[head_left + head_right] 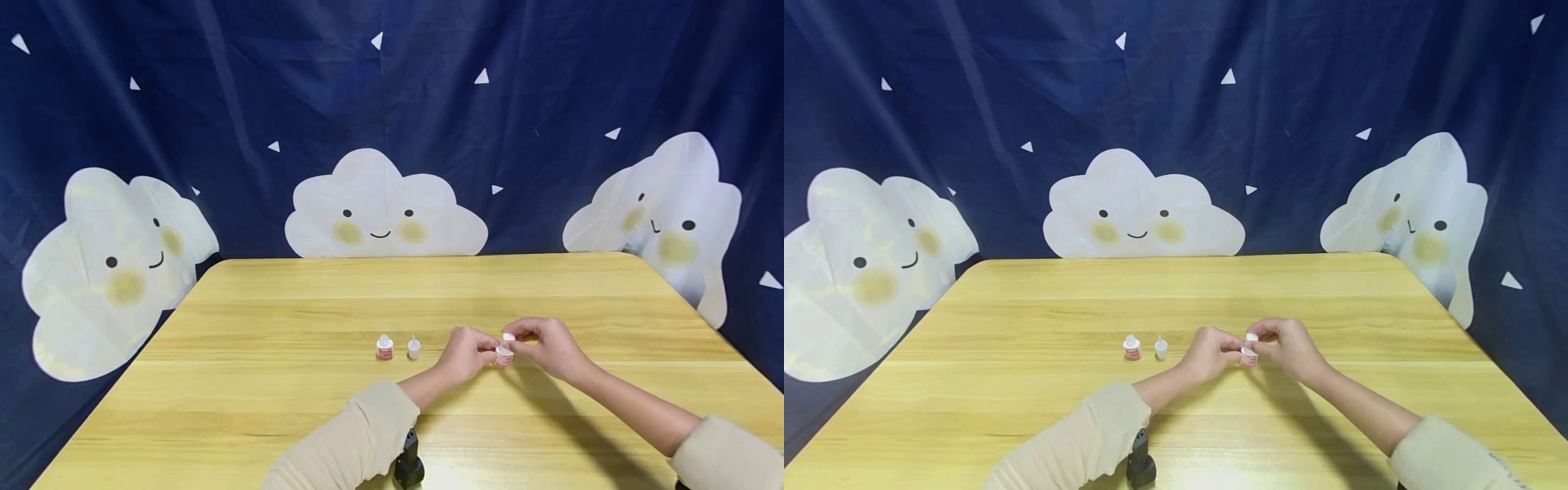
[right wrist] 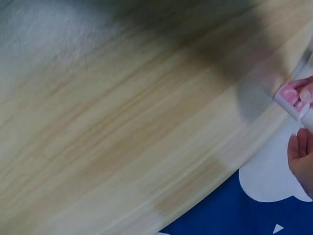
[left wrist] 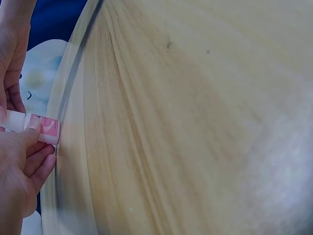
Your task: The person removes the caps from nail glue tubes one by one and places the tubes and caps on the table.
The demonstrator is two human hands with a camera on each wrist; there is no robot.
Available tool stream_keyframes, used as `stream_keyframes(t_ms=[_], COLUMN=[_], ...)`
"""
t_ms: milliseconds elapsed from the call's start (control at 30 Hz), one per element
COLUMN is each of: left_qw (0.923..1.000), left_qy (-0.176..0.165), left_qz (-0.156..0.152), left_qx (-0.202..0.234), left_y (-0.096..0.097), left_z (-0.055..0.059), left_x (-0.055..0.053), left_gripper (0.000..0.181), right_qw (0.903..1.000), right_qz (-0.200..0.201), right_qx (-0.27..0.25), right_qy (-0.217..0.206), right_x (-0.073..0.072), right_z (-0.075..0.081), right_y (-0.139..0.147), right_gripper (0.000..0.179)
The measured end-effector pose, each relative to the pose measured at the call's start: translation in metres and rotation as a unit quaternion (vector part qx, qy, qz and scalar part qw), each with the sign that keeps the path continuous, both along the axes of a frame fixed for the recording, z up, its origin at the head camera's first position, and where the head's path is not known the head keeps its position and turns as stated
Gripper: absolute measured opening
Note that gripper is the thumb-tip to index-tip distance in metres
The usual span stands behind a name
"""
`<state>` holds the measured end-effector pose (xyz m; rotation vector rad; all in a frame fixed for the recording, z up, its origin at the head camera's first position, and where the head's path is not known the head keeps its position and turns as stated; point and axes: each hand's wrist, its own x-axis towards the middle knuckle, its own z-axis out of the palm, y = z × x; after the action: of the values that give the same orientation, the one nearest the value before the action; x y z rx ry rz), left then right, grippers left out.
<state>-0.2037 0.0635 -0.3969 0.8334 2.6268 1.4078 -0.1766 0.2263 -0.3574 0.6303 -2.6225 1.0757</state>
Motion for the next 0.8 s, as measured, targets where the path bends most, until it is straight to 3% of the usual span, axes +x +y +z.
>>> stream_keyframes(t_ms=[300, 800], left_qw=[0.9998, 0.9998], left_qy=[-0.008, -0.014], left_qz=[-0.004, -0.004], left_qx=[0.018, 0.014], left_y=[0.0, -0.0001], left_z=[-0.0016, -0.0006], left_x=[-0.0001, -0.0005], left_gripper=[0.011, 0.013], right_qw=[0.998, 0.9981], right_qz=[-0.056, -0.046], right_qx=[-0.016, 0.021], right_qy=[0.027, 0.035], right_x=[0.0029, 0.0015], right_z=[-0.0019, 0.0012], right_y=[-0.0063, -0.0046], right_gripper=[0.01, 0.007])
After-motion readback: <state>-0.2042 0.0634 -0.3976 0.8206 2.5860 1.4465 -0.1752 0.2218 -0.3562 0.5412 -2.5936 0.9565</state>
